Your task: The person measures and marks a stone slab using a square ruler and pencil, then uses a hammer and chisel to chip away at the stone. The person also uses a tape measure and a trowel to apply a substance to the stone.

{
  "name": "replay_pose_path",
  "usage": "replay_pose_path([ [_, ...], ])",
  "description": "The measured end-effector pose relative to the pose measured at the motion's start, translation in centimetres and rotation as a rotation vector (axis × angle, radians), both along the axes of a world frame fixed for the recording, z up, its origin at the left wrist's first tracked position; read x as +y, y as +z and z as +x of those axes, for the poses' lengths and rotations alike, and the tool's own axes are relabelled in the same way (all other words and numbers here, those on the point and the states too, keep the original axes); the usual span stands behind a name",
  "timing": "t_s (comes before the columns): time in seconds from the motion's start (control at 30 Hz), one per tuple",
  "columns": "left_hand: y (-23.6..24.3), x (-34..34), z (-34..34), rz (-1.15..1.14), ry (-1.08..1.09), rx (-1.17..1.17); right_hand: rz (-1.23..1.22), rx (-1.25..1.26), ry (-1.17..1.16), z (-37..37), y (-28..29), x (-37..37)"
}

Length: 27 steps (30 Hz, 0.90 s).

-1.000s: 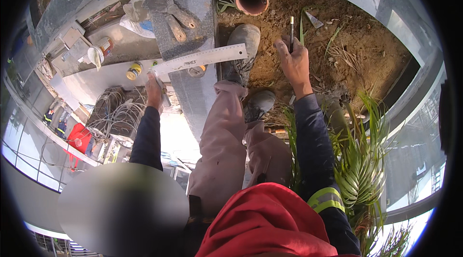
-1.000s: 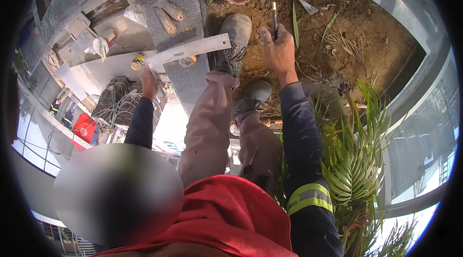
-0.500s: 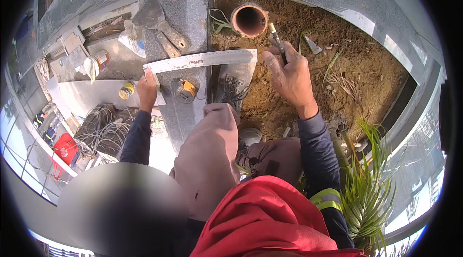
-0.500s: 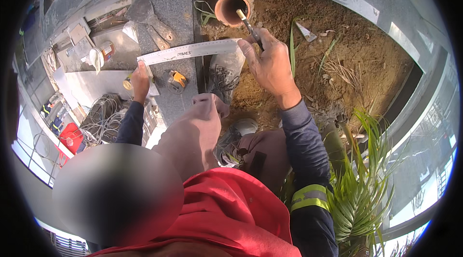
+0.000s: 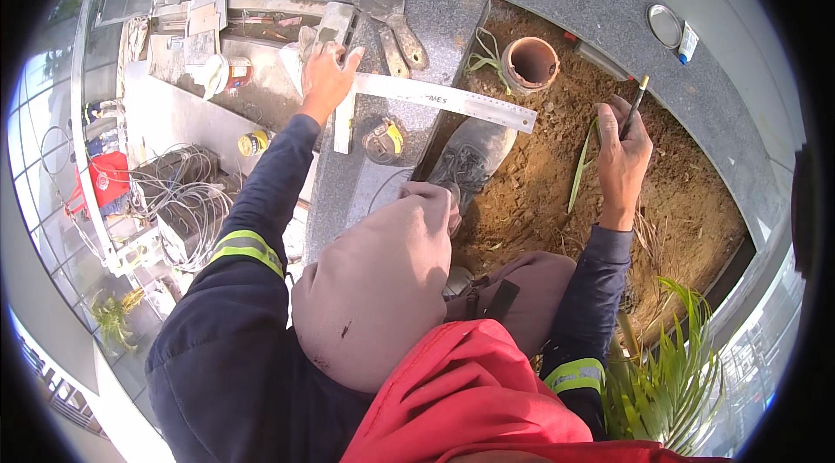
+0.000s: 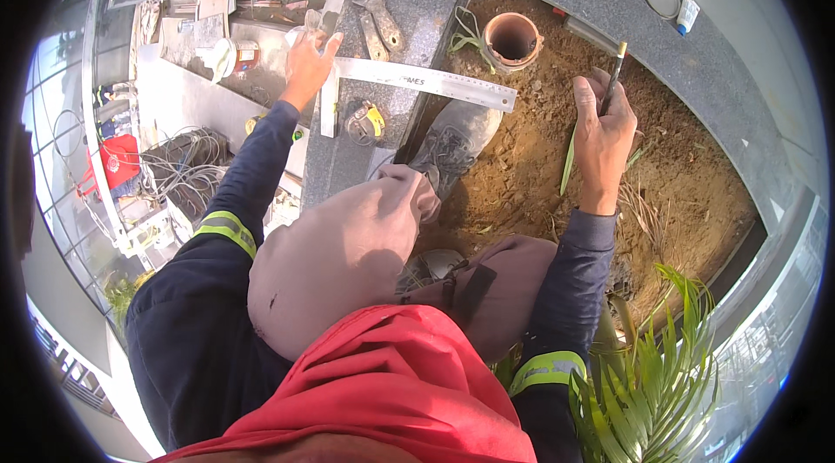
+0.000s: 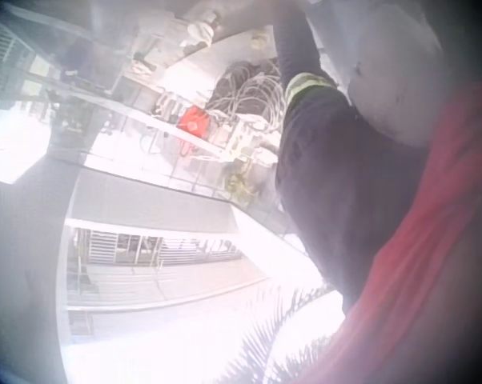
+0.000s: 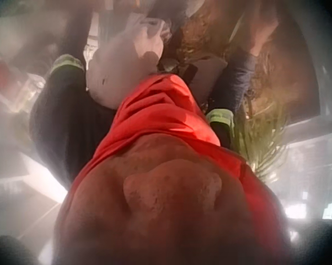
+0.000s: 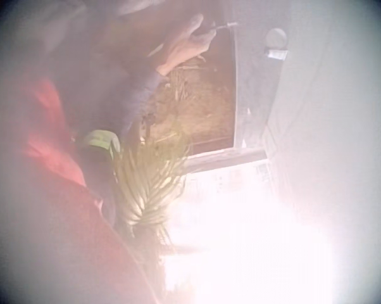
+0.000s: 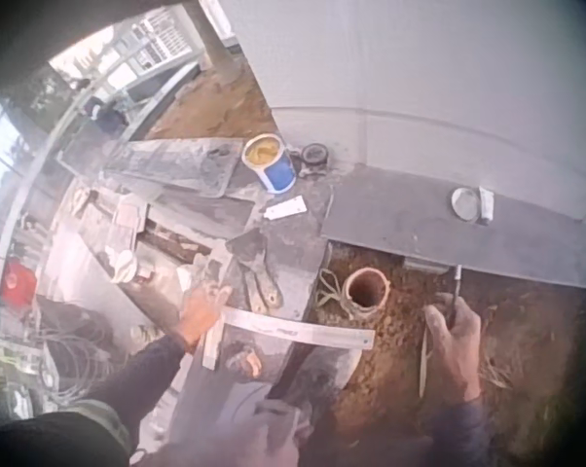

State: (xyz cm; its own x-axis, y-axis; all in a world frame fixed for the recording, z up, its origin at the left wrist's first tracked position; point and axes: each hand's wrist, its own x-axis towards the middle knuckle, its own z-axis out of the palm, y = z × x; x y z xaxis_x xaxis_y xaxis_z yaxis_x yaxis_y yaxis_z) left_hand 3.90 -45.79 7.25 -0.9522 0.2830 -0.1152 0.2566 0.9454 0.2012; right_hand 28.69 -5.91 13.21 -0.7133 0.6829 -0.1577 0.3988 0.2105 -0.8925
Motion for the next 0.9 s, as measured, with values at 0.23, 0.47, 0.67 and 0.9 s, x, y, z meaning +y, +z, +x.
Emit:
replay_pose_path([
  [0.23,3.1,5.9,-4.3,0.171,-0.309,0.164,0.097,0.022,-0.022,0.6,1.2,-0.8],
  [0.47,4.9,2.1,11.8,-0.114,-0.543,-0.137,0.172,0.124,-0.156,5.1,2.2,0.8],
  [0.67,2.6,-1.0,16.7,0.313,-0.379,-0.343,0.019,0.074,0.019,4.0,5.0,-3.2],
  [0.9,15.0,13.2,12.1,0.352,-0.757,-1.11,-0.145,0.465,0.394,3.7,2.4,-11.8],
])
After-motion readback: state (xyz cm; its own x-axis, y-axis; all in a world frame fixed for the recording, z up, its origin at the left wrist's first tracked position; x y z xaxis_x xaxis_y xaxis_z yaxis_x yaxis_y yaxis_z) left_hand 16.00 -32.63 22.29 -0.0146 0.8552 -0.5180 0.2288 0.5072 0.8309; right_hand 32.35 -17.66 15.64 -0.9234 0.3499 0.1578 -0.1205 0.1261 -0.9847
